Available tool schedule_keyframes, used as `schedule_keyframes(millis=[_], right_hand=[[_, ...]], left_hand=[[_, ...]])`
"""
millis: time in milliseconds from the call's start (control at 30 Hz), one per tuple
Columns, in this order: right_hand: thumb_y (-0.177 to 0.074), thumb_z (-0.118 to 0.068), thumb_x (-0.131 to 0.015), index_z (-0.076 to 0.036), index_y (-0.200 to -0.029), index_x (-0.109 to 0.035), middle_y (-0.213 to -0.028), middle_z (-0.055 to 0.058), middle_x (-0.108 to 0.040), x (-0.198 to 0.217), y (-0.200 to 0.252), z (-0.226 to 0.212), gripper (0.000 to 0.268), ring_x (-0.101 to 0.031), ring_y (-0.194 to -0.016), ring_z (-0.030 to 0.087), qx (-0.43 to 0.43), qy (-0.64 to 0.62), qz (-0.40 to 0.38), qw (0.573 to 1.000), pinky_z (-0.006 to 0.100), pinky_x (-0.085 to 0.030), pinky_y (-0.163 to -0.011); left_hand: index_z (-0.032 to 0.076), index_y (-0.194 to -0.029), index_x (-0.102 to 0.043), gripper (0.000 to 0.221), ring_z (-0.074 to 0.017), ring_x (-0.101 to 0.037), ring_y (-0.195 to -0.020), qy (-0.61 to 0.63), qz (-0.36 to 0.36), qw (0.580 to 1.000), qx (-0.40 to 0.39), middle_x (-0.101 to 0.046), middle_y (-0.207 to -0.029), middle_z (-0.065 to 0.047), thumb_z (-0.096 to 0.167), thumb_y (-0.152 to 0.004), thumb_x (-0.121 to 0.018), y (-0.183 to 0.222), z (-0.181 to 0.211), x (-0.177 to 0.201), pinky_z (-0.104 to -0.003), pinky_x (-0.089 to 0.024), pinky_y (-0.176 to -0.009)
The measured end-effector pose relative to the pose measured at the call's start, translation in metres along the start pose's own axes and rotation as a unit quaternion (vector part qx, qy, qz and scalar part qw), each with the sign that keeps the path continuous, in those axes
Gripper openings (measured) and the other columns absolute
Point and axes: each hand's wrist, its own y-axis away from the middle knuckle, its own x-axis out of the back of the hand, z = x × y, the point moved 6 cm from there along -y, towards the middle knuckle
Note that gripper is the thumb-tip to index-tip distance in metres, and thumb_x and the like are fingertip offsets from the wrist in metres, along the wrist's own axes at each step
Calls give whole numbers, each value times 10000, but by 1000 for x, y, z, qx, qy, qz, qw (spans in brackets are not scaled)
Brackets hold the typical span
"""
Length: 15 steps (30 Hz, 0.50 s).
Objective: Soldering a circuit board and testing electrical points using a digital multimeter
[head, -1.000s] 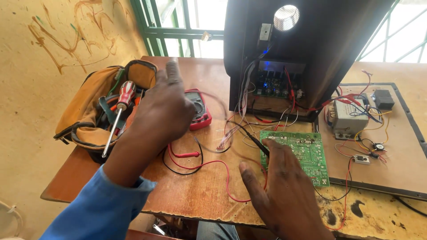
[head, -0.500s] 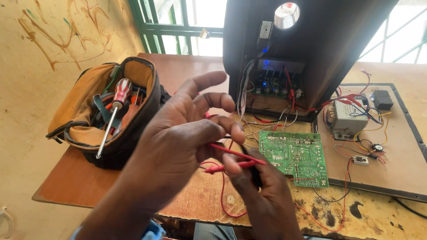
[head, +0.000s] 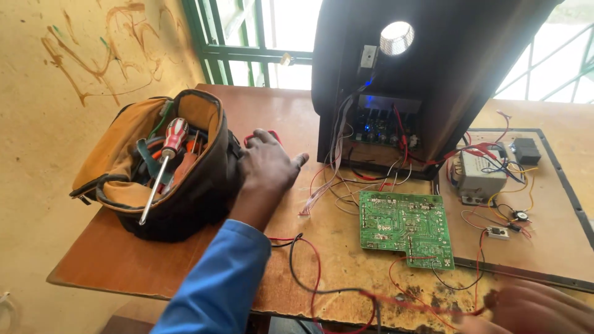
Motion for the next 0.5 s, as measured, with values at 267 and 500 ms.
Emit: schedule_keyframes(millis=[267,500], right_hand=[[-789,-730,-701,-805,-1285,-597,-1028,-459,-722,-30,-18,-20,513,-718,-892,-37,-89,77,-342,932,214,-566,-782],[-925,-550,-624,-280,-802,-615,-580,-96,-611,0,-83,-80,296,-561,-462,162,79,100,50,991,385,-389,-389]], left_hand=[[32,-1634,61,1075,-511,-289,-1415,20,-17,997,76,27,-1656,-374,409,-913,-642,2,-18,-55,-517,-401,-1105],[-55,-1595,72,1022,-438,-68,-1556,112,-4,987,-119,-19,-1668,-332,307,-965,-646,28,-23,-55,-484,-111,-1247]])
